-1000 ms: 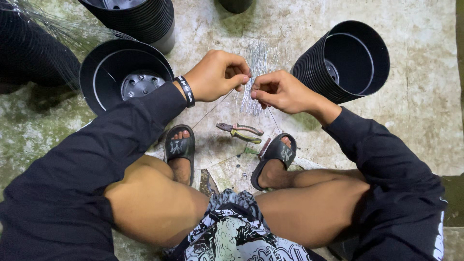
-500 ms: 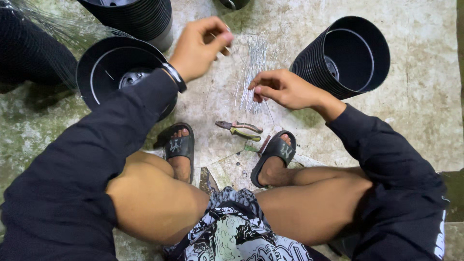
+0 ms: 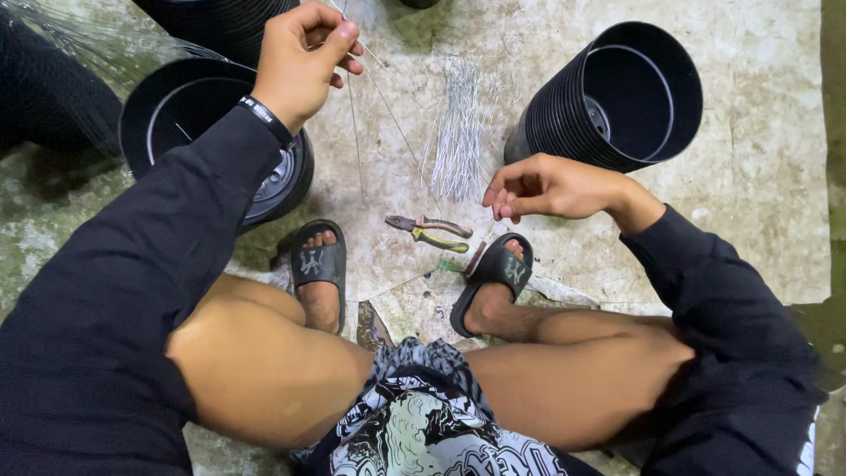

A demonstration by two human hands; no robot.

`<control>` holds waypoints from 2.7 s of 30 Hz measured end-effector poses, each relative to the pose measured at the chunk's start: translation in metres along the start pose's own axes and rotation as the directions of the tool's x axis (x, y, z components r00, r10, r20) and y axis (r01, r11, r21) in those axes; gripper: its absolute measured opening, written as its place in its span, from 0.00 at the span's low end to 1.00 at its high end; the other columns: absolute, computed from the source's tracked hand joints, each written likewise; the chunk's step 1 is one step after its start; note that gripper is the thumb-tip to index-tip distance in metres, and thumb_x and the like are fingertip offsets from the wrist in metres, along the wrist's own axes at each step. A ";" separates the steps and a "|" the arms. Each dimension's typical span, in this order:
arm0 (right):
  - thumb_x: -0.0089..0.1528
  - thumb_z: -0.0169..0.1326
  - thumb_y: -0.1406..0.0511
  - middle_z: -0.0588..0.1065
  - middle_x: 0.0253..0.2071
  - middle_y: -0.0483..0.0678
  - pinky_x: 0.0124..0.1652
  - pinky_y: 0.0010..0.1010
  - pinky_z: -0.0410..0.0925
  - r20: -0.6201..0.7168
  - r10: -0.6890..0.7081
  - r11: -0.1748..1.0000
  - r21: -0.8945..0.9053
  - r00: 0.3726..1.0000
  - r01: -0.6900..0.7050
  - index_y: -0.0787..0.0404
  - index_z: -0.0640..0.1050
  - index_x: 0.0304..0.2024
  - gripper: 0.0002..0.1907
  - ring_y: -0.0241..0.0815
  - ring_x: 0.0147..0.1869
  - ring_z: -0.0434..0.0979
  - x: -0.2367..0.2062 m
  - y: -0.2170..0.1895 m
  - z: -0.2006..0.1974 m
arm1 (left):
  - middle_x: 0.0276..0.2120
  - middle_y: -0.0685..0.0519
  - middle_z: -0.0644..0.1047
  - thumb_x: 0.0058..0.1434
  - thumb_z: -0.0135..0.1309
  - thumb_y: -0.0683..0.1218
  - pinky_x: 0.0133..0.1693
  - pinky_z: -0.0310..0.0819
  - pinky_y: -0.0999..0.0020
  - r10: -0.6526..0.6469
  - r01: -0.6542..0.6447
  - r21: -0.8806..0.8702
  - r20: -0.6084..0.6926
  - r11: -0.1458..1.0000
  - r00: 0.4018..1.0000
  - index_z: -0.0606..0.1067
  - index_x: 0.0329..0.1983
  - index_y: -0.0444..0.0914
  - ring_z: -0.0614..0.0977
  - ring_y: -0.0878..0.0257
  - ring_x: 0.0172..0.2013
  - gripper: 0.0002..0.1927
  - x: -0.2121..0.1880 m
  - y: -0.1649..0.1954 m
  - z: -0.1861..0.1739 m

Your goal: The person sits on the floor and assembles wire hangers into black plastic plant pots. They cut wire with pliers, bend it into a loop, and thread it through holes in the pot base and rim to create a handle. The process is repeated for multiple pots.

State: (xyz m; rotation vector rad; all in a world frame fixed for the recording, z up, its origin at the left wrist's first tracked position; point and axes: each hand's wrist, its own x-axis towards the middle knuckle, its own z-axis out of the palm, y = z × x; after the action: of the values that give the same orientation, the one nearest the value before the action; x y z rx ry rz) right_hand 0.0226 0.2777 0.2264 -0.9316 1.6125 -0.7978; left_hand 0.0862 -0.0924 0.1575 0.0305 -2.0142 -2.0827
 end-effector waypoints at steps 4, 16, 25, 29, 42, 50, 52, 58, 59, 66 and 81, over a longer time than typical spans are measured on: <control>0.63 0.57 0.70 0.79 0.40 0.48 0.42 0.27 0.73 -0.169 -0.092 0.993 0.052 0.981 0.102 0.64 0.71 0.57 0.19 0.34 0.41 0.77 -0.004 0.000 0.008 | 0.37 0.55 0.82 0.75 0.55 0.46 0.30 0.73 0.76 -0.032 0.035 0.043 -0.067 0.998 0.997 0.75 0.45 0.37 0.85 0.69 0.34 0.07 0.002 -0.003 0.000; 0.68 0.54 0.70 0.77 0.35 0.48 0.39 0.23 0.72 -0.396 -0.184 0.983 -0.067 0.900 0.172 0.70 0.78 0.40 0.06 0.33 0.37 0.78 -0.007 0.012 0.014 | 0.36 0.55 0.82 0.73 0.55 0.47 0.29 0.74 0.76 -0.129 0.137 0.025 -0.201 0.990 0.971 0.76 0.45 0.37 0.85 0.69 0.32 0.08 0.008 -0.011 -0.009; 0.68 0.54 0.70 0.78 0.35 0.48 0.40 0.25 0.73 -0.392 -0.253 0.967 -0.123 0.884 0.222 0.69 0.78 0.40 0.06 0.33 0.39 0.79 -0.006 0.010 0.013 | 0.36 0.56 0.82 0.74 0.55 0.48 0.30 0.74 0.77 -0.076 0.085 0.041 -0.186 0.995 0.979 0.76 0.45 0.38 0.85 0.69 0.33 0.08 0.006 -0.010 -0.011; 0.68 0.53 0.69 0.79 0.38 0.48 0.44 0.25 0.73 -0.368 -0.223 0.966 0.039 0.903 0.254 0.69 0.79 0.43 0.07 0.34 0.42 0.80 -0.005 0.013 0.011 | 0.36 0.56 0.82 0.75 0.56 0.48 0.31 0.74 0.77 -0.044 0.039 -0.029 -0.183 0.999 0.982 0.76 0.45 0.39 0.84 0.69 0.34 0.07 0.007 -0.009 -0.015; 0.66 0.57 0.67 0.76 0.31 0.46 0.35 0.26 0.70 -0.116 -0.080 0.983 0.157 0.990 0.098 0.66 0.78 0.41 0.07 0.32 0.33 0.74 0.004 0.012 0.019 | 0.36 0.56 0.82 0.74 0.57 0.47 0.32 0.74 0.76 -0.031 0.025 -0.072 -0.081 0.997 0.996 0.76 0.44 0.38 0.84 0.69 0.34 0.07 0.005 0.002 -0.007; 0.64 0.58 0.64 0.76 0.24 0.51 0.26 0.34 0.66 -0.258 -0.129 0.866 -0.500 0.957 -0.018 0.65 0.78 0.36 0.08 0.45 0.21 0.74 0.003 0.001 0.020 | 0.32 0.55 0.81 0.73 0.59 0.45 0.30 0.75 0.77 0.019 -0.010 0.088 -0.109 0.996 0.994 0.76 0.39 0.37 0.84 0.70 0.31 0.09 0.006 0.003 -0.004; 0.63 0.58 0.66 0.75 0.26 0.55 0.28 0.39 0.68 -0.265 -0.346 0.758 -0.645 0.900 0.102 0.66 0.75 0.34 0.09 0.54 0.26 0.75 0.004 0.001 0.020 | 0.30 0.55 0.81 0.73 0.59 0.44 0.29 0.75 0.77 0.068 -0.053 0.112 -0.132 0.992 0.989 0.76 0.37 0.36 0.84 0.71 0.30 0.09 0.006 0.001 -0.001; 0.61 0.59 0.69 0.74 0.28 0.59 0.30 0.47 0.69 -0.338 -0.462 0.560 -0.828 0.820 -0.026 0.68 0.70 0.32 0.10 0.62 0.30 0.76 0.007 0.016 0.012 | 0.28 0.53 0.80 0.74 0.59 0.41 0.27 0.75 0.76 0.254 -0.215 0.188 -0.217 0.958 0.943 0.76 0.34 0.33 0.82 0.70 0.27 0.11 0.006 0.001 0.012; 0.60 0.58 0.70 0.75 0.29 0.58 0.30 0.47 0.69 -0.341 -0.477 0.544 -0.838 0.810 -0.032 0.68 0.70 0.33 0.09 0.62 0.31 0.76 0.007 0.020 0.009 | 0.28 0.53 0.80 0.74 0.59 0.41 0.27 0.75 0.75 0.275 -0.235 0.190 -0.223 0.953 0.935 0.75 0.33 0.33 0.82 0.70 0.27 0.12 0.006 0.003 0.013; 0.62 0.57 0.68 0.76 0.31 0.58 0.33 0.41 0.71 -0.427 -0.421 0.611 -0.786 0.801 -0.098 0.68 0.72 0.38 0.09 0.55 0.32 0.78 0.008 0.030 -0.001 | 0.31 0.54 0.82 0.76 0.59 0.42 0.34 0.82 0.73 0.307 -0.293 0.101 -0.184 0.951 0.934 0.78 0.39 0.32 0.85 0.69 0.32 0.10 0.009 0.009 0.018; 0.72 0.55 0.65 0.75 0.49 0.49 0.52 0.25 0.71 -0.507 -0.466 0.885 -0.272 0.725 0.378 0.68 0.74 0.56 0.15 0.33 0.52 0.76 0.023 -0.013 0.004 | 0.39 0.50 0.83 0.69 0.57 0.38 0.42 0.84 0.69 0.191 -0.236 0.098 0.339 0.967 0.921 0.76 0.49 0.31 0.86 0.65 0.40 0.08 -0.016 0.032 0.093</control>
State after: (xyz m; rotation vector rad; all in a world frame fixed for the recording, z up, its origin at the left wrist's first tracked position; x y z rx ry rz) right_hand 0.0262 0.2511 0.2266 -1.2867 2.0151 -1.3890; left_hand 0.0898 0.0015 0.1912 -0.5224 -2.2257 -1.9075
